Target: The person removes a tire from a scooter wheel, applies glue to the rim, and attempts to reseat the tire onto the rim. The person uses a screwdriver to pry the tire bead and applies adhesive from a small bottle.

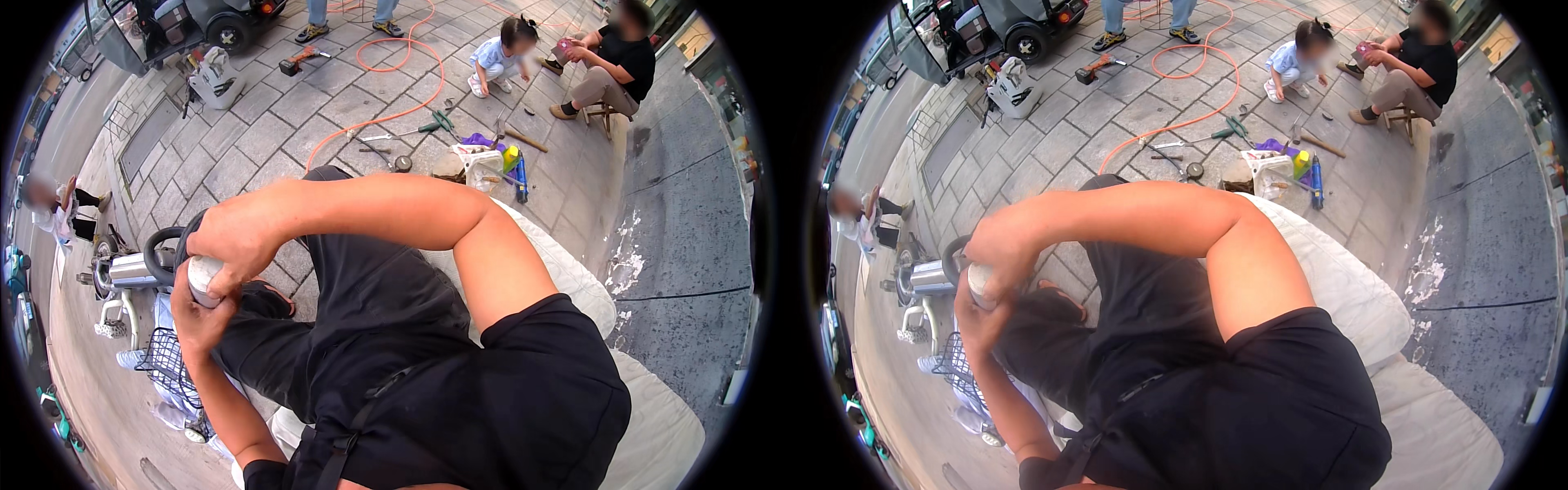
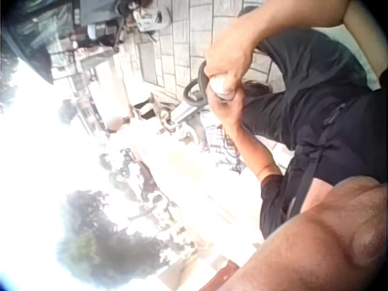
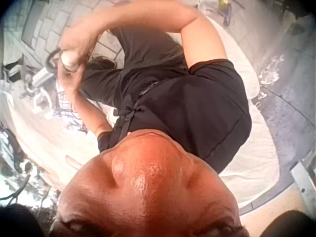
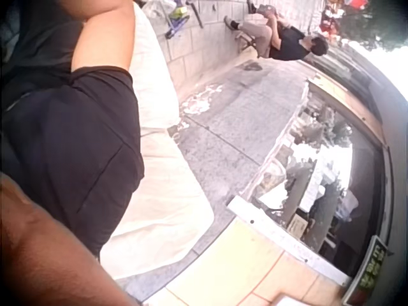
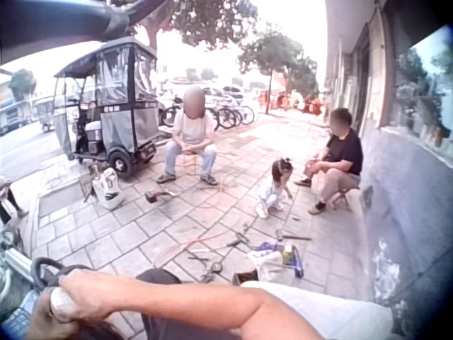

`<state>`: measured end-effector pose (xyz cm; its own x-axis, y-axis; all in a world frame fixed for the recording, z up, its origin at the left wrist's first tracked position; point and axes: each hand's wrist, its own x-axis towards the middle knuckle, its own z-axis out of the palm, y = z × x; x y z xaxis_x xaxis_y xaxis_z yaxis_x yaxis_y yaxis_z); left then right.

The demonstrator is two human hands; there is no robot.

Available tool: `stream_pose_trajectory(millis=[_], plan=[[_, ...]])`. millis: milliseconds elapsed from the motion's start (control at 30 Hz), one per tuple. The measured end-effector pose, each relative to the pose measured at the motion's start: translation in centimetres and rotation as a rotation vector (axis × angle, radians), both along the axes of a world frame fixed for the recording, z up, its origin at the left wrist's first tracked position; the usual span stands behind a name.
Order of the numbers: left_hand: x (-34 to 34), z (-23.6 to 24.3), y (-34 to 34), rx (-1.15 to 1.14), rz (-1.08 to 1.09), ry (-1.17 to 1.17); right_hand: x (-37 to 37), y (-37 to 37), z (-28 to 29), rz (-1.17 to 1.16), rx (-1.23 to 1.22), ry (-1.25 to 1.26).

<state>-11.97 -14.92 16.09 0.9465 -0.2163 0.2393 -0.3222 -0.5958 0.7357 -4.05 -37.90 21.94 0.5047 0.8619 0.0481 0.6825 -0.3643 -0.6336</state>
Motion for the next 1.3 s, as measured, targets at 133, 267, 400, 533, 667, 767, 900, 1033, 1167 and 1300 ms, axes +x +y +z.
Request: stream_pose_trajectory(millis=[133, 267, 400, 533, 667, 767, 900, 1033, 1167, 1300], plan=[[1.9, -1.9, -0.5, 0.322, 0.129, -0.285, 0.4, -0.5, -0.1, -0.157, -0.036, 0.169], [4.2, -3.2, -1.5, 0.374, 0.179, -0.342, 2.5, -0.2, -4.2, -0.28, 0.125, 0.187], [8.4, -3.5, -3.0, 0.379, 0.137, -0.404, 5.0, -0.9, -5.7, -0.38, 0.153, 0.202], [11.0, -2.7, -3.2, 0.3, 0.098, -0.333, 8.8, -7.2, -6.2, -0.688, 0.026, -0.013], [12.9, -6.9, 1.4, -0.006, 0.244, -0.115, 14.6, -19.4, -17.3, -1.055, -0.245, 0.011], [13.9, -11.4, 6.2, -0.378, 0.333, -0.014, 14.9, -25.7, -26.9, -1.19, -0.599, 0.194], [13.3, -11.8, 8.6, -0.463, 0.601, -0.085, 10.7, -30.5, -38.6, -1.221, -0.799, 0.475], [11.2, -9.9, 13.1, -0.51, 0.808, -0.08, 9.3, -32.3, -45.2, -1.184, -0.856, 0.571], [6.6, -9.3, 16.6, -0.564, 1.0, -0.084, 7.9, -31.5, -47.3, -1.133, -0.765, 0.699], [6.8, -10.1, 16.5, -0.681, 1.077, -0.06, 5.7, -36.8, -52.6, -1.139, -0.874, 0.69]])
